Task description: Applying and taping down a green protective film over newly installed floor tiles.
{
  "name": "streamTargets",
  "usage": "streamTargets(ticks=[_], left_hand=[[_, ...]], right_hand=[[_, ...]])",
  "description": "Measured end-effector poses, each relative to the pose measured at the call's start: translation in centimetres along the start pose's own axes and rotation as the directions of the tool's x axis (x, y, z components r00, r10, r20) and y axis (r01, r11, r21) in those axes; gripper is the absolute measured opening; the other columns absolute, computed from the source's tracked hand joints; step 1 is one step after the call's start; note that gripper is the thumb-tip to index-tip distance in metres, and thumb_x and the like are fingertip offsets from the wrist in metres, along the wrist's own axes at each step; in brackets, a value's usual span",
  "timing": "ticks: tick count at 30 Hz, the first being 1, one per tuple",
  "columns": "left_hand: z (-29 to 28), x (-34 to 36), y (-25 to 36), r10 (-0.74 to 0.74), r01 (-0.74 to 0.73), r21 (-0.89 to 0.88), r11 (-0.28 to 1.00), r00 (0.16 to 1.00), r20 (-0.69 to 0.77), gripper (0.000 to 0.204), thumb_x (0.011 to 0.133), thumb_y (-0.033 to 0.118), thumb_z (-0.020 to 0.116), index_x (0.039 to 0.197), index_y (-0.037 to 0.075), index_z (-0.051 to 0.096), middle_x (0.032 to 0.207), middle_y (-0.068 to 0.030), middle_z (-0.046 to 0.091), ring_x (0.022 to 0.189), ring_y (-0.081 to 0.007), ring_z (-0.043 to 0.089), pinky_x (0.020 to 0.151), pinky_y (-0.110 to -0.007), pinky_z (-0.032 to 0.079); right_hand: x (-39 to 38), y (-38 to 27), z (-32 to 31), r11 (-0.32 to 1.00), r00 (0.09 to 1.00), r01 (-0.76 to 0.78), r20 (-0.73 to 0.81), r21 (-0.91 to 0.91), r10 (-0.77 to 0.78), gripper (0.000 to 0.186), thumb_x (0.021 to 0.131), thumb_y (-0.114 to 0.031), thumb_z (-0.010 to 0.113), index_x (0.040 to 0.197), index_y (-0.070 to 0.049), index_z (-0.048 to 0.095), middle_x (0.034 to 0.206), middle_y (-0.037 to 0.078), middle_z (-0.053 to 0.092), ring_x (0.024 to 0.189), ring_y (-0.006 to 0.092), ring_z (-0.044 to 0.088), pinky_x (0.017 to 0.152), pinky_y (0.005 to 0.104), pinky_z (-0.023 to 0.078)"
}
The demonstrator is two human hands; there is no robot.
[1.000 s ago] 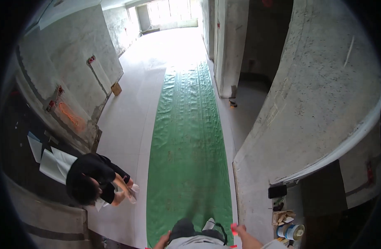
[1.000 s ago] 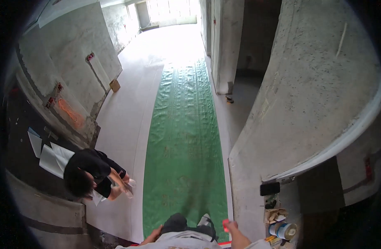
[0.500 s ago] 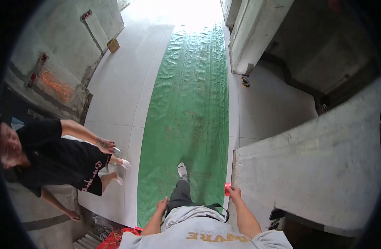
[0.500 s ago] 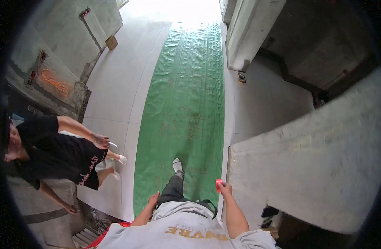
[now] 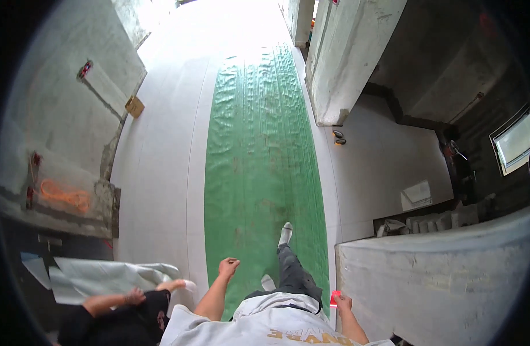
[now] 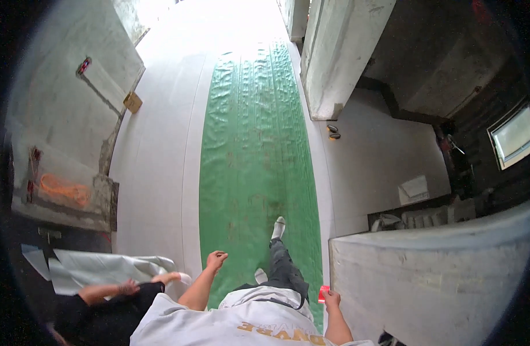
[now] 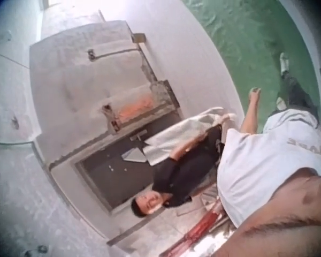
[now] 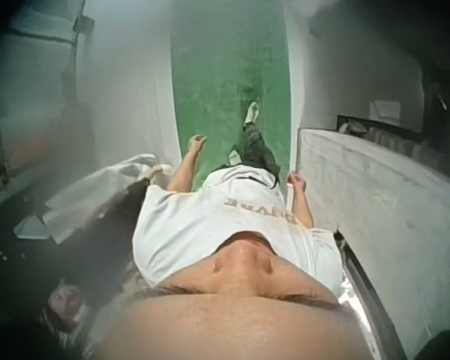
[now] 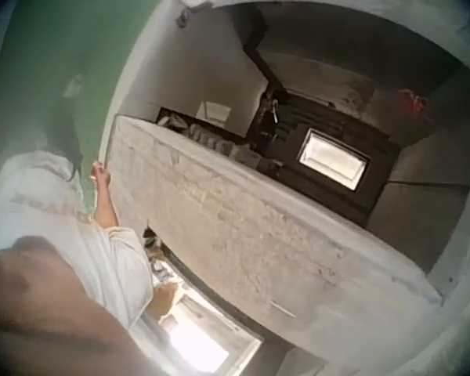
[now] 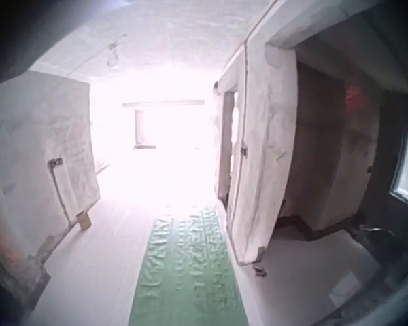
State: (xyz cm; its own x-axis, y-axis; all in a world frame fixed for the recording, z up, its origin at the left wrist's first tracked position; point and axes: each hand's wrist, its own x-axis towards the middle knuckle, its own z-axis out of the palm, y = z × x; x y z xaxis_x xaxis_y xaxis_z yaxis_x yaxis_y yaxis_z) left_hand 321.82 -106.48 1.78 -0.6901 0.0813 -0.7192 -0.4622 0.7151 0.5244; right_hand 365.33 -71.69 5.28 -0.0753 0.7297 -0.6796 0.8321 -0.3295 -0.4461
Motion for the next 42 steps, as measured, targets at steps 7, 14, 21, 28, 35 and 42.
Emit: streamTargets(ticks=[7, 14, 21, 28, 35, 42], left_hand=[[-4.3, 3.4, 8.7, 0.074, -0.092, -0.124, 0.988, 0.987, -0.143, 0.029, 0.081, 0.024, 0.086, 0.097, 0.003, 0.075, 0.087, -0.0091, 0.076, 0.073, -0.0153, 0.068, 0.067, -0.033, 0.054], [-7.6, 6.3, 5.4, -0.163, 0.139, -0.09, 0.986, 0.914, -0.371, 0.033, 0.092, 0.029, 0.073, 0.111, 0.002, 0.079, 0.089, -0.0077, 0.079, 0.077, -0.018, 0.071, 0.071, -0.035, 0.055], [-12.8, 12.4, 9.2, -0.383, 0.368, -0.159, 0.916, 0.921, -0.072, 0.049, 0.088, 0.032, 0.076, 0.12, -0.005, 0.073, 0.104, -0.0115, 0.077, 0.089, -0.0227, 0.071, 0.08, -0.037, 0.057], [-21.8, 40.5, 32.6, -0.062, 0.059, -0.129, 0.99, 0.998, -0.017, 0.036, 0.096, 0.033, 0.071, 0.111, 0.001, 0.075, 0.088, -0.0048, 0.072, 0.076, -0.0139, 0.063, 0.068, -0.031, 0.051], [-38.1, 59.6, 62.0, 0.143, -0.345, -0.609, 0.714, 0.923, -0.356, 0.036, 0.106, 0.027, 0.06, 0.13, 0.0, 0.062, 0.097, -0.0073, 0.073, 0.082, -0.0156, 0.068, 0.07, -0.029, 0.053], [-37.9, 65.6, 66.2, 0.045, -0.174, -0.4, 0.9, 0.949, -0.311, 0.026, 0.102, 0.027, 0.064, 0.11, 0.002, 0.068, 0.083, -0.0061, 0.07, 0.073, -0.0147, 0.063, 0.065, -0.031, 0.05]], right_hand=[[12.1, -8.1, 8.1, 0.918, 0.957, -0.111, 0.21, -0.38, 0.202, 0.06, 0.076, -0.044, 0.086, 0.111, 0.003, 0.076, 0.106, 0.018, 0.077, 0.095, 0.0268, 0.076, 0.084, 0.0425, 0.06], [25.1, -49.4, 15.9, 0.781, 0.851, 0.516, 0.316, -0.352, -0.42, 0.053, 0.081, -0.055, 0.073, 0.104, -0.008, 0.08, 0.1, 0.02, 0.077, 0.093, 0.0337, 0.076, 0.082, 0.0475, 0.058], [29.6, -85.1, 19.5, 0.704, 0.673, 0.704, 0.231, 0.089, -0.702, 0.051, 0.092, -0.045, 0.073, 0.121, -0.002, 0.075, 0.11, 0.015, 0.078, 0.1, 0.0222, 0.075, 0.087, 0.0369, 0.056], [30.0, -83.1, 17.3, 0.938, 0.996, -0.067, -0.073, -0.34, 0.045, 0.056, 0.087, -0.054, 0.072, 0.111, -0.004, 0.077, 0.117, 0.022, 0.074, 0.115, 0.0336, 0.07, 0.093, 0.0462, 0.057], [29.6, -58.9, 22.2, 0.824, 0.806, -0.566, 0.206, -0.007, 0.556, 0.062, 0.09, -0.026, 0.075, 0.143, 0.001, 0.054, 0.137, 0.02, 0.062, 0.112, 0.0294, 0.07, 0.087, 0.0488, 0.061], [35.6, -81.1, 30.8, 0.937, 0.521, 0.343, 0.818, 0.06, -0.243, 0.037, 0.091, -0.04, 0.075, 0.102, -0.005, 0.079, 0.101, 0.01, 0.078, 0.097, 0.0228, 0.072, 0.09, 0.044, 0.057]])
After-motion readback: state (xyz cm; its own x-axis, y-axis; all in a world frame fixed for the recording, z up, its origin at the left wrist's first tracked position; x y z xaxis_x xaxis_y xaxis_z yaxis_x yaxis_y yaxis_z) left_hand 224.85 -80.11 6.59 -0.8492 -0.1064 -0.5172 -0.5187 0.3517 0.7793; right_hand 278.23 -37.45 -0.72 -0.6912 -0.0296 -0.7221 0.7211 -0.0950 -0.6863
